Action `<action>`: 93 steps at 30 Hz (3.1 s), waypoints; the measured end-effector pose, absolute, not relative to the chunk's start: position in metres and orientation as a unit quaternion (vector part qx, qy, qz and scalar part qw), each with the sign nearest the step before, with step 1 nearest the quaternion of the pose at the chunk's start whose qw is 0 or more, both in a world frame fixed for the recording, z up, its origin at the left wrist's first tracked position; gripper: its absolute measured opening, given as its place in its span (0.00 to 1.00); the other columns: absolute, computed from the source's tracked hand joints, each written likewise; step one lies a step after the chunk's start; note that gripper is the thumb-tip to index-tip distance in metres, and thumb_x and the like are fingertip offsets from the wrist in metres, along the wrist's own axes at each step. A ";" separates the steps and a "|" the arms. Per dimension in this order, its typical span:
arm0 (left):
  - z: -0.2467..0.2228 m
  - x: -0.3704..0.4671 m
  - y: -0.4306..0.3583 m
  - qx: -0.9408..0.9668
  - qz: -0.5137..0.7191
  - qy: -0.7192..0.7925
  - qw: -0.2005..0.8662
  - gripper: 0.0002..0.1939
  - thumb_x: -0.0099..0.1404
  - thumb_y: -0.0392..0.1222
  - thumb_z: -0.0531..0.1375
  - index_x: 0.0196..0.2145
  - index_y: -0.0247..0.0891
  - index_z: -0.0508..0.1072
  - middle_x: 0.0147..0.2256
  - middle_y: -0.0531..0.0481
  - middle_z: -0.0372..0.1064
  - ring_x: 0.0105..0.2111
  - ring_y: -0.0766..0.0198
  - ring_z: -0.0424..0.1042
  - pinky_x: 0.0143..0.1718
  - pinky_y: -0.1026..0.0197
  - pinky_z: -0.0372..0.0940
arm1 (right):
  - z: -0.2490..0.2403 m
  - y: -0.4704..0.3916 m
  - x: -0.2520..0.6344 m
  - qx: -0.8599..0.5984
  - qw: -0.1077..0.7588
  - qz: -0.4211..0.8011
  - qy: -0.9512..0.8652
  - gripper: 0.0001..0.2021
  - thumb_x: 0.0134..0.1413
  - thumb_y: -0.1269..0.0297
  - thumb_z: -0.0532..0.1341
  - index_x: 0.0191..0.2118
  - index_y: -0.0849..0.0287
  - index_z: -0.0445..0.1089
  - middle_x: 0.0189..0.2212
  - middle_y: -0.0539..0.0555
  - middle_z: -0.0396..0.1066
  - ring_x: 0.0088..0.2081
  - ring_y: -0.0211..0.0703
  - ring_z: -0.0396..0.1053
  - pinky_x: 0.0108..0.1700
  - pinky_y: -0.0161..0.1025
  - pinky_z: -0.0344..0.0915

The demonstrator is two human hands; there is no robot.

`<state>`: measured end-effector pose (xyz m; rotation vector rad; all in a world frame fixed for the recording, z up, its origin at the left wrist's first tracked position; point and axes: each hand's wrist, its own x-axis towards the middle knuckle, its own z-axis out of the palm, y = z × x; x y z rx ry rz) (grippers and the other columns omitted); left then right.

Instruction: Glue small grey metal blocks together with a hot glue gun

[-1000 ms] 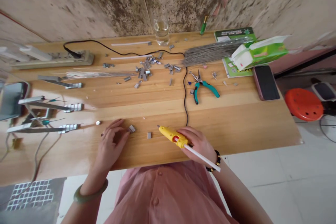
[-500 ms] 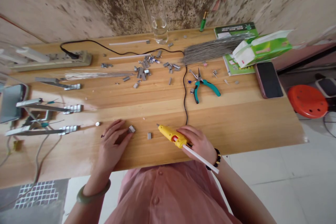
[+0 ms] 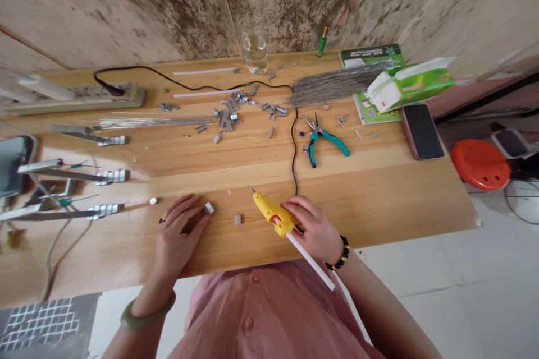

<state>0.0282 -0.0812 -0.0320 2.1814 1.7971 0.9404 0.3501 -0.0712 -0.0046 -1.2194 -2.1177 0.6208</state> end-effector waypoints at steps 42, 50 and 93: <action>-0.037 0.026 -0.081 0.737 0.312 0.596 0.063 0.10 0.64 0.37 0.61 0.43 0.35 0.73 0.49 0.39 0.70 0.55 0.50 0.65 0.55 0.45 0.62 | -0.006 -0.033 0.349 -0.448 0.203 0.041 -0.869 0.22 0.53 0.77 0.55 0.55 0.61 0.65 0.47 0.61 0.68 0.46 0.51 0.67 0.51 0.53 0.60; -0.036 0.027 -0.080 0.737 0.312 0.596 0.066 0.10 0.64 0.36 0.60 0.45 0.37 0.72 0.50 0.40 0.70 0.55 0.50 0.65 0.55 0.45 0.62 | -0.006 -0.041 0.345 -0.433 0.273 0.101 -0.853 0.28 0.49 0.79 0.55 0.58 0.56 0.62 0.45 0.60 0.66 0.45 0.51 0.67 0.47 0.52 0.66; -0.030 0.006 -0.090 0.681 0.384 0.566 0.263 0.12 0.67 0.40 0.56 0.48 0.42 0.70 0.45 0.45 0.68 0.47 0.57 0.68 0.50 0.51 0.63 | 0.015 -0.069 0.286 -0.353 0.285 0.348 -0.821 0.16 0.58 0.66 0.57 0.52 0.58 0.64 0.48 0.58 0.73 0.49 0.44 0.71 0.51 0.41 0.69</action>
